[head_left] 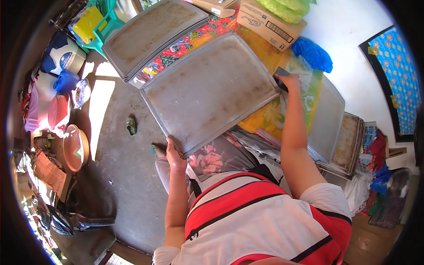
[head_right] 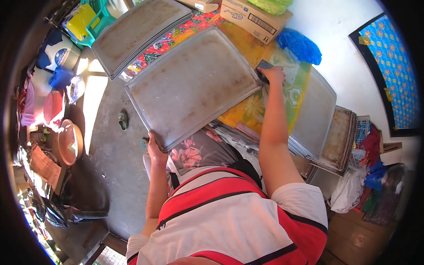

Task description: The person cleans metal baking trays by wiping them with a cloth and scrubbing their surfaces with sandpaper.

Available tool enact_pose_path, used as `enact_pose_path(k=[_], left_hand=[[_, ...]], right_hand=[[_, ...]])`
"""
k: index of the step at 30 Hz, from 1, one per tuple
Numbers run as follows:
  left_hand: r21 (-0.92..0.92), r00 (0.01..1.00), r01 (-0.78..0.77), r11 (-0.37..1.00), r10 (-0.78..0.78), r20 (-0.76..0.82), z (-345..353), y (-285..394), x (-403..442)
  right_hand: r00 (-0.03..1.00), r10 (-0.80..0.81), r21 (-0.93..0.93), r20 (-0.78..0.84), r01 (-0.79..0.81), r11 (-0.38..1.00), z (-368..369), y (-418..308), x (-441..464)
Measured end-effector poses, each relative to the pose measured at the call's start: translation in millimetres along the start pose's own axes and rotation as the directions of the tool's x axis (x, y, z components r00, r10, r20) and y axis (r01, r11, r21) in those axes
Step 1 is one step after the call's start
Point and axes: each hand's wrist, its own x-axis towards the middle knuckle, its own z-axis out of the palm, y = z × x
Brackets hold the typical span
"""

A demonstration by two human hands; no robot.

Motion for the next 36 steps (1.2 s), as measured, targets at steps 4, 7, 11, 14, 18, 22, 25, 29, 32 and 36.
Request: enact_pose_path(k=[4,7,11,14,18,22,25,29,32,36], left_hand=[[-0.002,0.995,0.095,0.995,-0.095,-0.012,3.2,6.0,-6.7],[-0.016,0.987,0.156,0.988,-0.156,0.025,3.5,13.4,-7.6],[-0.062,0.983,0.161,0.985,-0.154,0.095,8.1,17.1,2.5],[-0.069,0.981,0.187,0.98,-0.183,0.057,20.1,12.6,-0.2],[-0.129,0.978,0.193,0.973,-0.182,0.098,24.8,-4.7,-4.4],[-0.152,0.974,0.193,0.969,-0.171,0.145,36.1,-8.4,-13.7],[-0.205,0.958,0.22,0.954,-0.171,0.231,42.0,-6.8,-15.2],[-0.238,0.942,0.267,0.934,-0.201,0.269,37.2,-8.0,-15.5],[-0.213,0.965,0.226,0.951,-0.188,0.183,38.9,-8.9,-15.0],[-0.24,0.963,0.237,0.941,-0.196,0.185,36.6,-9.8,-13.5]], right_hand=[[0.992,-0.122,0.053,-0.023,0.123,0.991,13.4,-0.1,43.9],[0.981,-0.189,0.158,-0.032,0.191,0.969,16.9,2.7,73.6],[0.904,-0.319,0.304,-0.284,0.401,0.864,-1.7,-9.9,37.9],[0.791,-0.545,0.203,-0.279,0.603,0.772,-9.7,-43.7,-27.2],[0.761,-0.536,-0.169,-0.366,0.512,0.842,18.3,-68.9,-54.9],[0.669,-0.734,-0.125,-0.112,0.724,0.679,32.9,-91.1,-89.1],[0.423,-0.899,-0.318,-0.116,0.841,0.437,59.2,-101.6,-149.1],[0.679,-0.723,-0.187,-0.129,0.699,0.69,31.5,-115.2,-100.2],[0.675,-0.736,-0.159,-0.042,0.723,0.672,50.7,-112.3,-111.9],[0.404,-0.915,-0.314,0.015,0.87,0.379,81.0,-103.1,-215.6]])
